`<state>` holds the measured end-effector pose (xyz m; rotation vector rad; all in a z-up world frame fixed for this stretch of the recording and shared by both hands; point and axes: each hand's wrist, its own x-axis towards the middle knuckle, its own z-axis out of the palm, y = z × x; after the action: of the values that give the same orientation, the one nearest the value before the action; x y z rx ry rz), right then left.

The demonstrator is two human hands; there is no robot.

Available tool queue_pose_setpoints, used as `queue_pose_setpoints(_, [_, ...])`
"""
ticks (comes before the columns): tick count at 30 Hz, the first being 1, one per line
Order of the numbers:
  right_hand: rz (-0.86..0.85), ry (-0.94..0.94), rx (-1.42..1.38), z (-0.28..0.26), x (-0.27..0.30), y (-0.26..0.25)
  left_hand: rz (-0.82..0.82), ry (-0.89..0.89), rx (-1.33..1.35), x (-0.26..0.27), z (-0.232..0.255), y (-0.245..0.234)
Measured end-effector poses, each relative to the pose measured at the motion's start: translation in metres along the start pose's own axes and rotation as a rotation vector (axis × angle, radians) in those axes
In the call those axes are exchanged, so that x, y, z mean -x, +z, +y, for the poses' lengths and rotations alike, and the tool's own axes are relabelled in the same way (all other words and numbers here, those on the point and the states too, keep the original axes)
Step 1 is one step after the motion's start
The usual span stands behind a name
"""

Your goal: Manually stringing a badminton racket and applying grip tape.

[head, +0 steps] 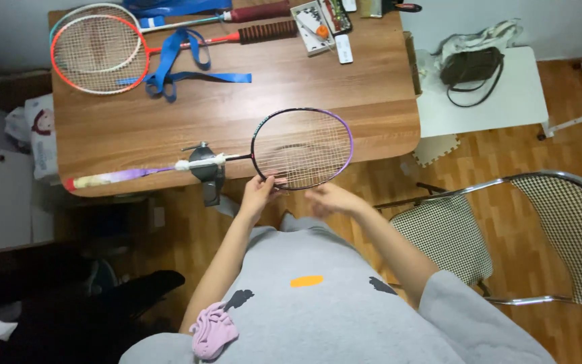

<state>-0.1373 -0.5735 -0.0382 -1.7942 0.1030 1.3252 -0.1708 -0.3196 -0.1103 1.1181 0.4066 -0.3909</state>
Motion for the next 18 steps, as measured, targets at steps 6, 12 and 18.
queue_pose_setpoints(6, [0.207, -0.541, 0.624, -0.160, 0.000, -0.045, -0.251, -0.111, 0.105, 0.013, 0.015, 0.010])
queue_pose_setpoints(12, [0.460, -0.590, 0.932, -0.171, -0.152, -0.085, -0.195, -0.080, -0.038, -0.008, -0.029, -0.019])
queue_pose_setpoints(18, [0.460, -0.601, 0.525, -0.169, -0.142, -0.096, -0.212, -0.017, 0.075, 0.002, -0.023, -0.013])
